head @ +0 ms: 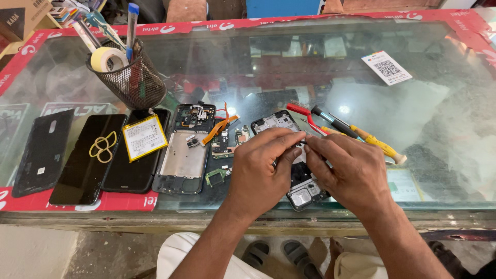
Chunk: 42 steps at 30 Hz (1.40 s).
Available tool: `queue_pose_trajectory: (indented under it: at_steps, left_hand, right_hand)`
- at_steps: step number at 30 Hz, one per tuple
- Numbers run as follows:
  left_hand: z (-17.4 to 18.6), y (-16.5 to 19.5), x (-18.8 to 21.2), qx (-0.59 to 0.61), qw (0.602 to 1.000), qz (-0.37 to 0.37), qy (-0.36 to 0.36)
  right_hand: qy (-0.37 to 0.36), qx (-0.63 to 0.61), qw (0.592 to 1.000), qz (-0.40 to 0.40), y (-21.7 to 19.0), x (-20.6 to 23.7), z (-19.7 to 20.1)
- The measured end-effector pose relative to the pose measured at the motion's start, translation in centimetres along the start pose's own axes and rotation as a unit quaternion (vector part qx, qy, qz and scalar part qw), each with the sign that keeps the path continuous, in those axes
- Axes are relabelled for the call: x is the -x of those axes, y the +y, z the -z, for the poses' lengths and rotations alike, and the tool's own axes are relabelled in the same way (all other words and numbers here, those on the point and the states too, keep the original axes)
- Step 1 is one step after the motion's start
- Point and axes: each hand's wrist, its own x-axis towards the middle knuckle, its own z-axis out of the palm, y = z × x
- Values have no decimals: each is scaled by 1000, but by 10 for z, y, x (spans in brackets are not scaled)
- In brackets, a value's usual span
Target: The person uses tweezers to remove small components and adhesive residue from the interior of a disassembled smartphone. They carefully lift and place parts on the glass workbench while handling the phone frame with their other hand.
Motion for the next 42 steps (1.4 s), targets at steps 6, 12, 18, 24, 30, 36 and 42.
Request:
queue_pose_trajectory:
  at_steps: [6,12,18,24,30,36,42]
  left_hand:
    - [1,0,0,2,1000,10,-10]
    - [-1,-3,-1,-11,1000,0,-22]
    - [-1,-2,0,-10,1000,4,-16]
    - [-3,-2,-1,-38,999,0,33]
    - [-3,-2,-3,-25,999,1,46]
    - [-1,0,-3,27,999,38,13]
    - [-2,1,-2,4,999,19,25]
  right_hand:
    - [-11,3,1000,0,2,2,-1]
    - [-20,9,1000,-6,3,3,-1]
    - [-24,-9,1000,-6,2,2,-1]
    - [19,-5,1000,14,-2,-1,-3]
    - [49,-16,999,5,-6,-2,-3]
    - [59,-20,998,-31,-9,-1,0]
    - [73,-5,997,22,-11,-3,2]
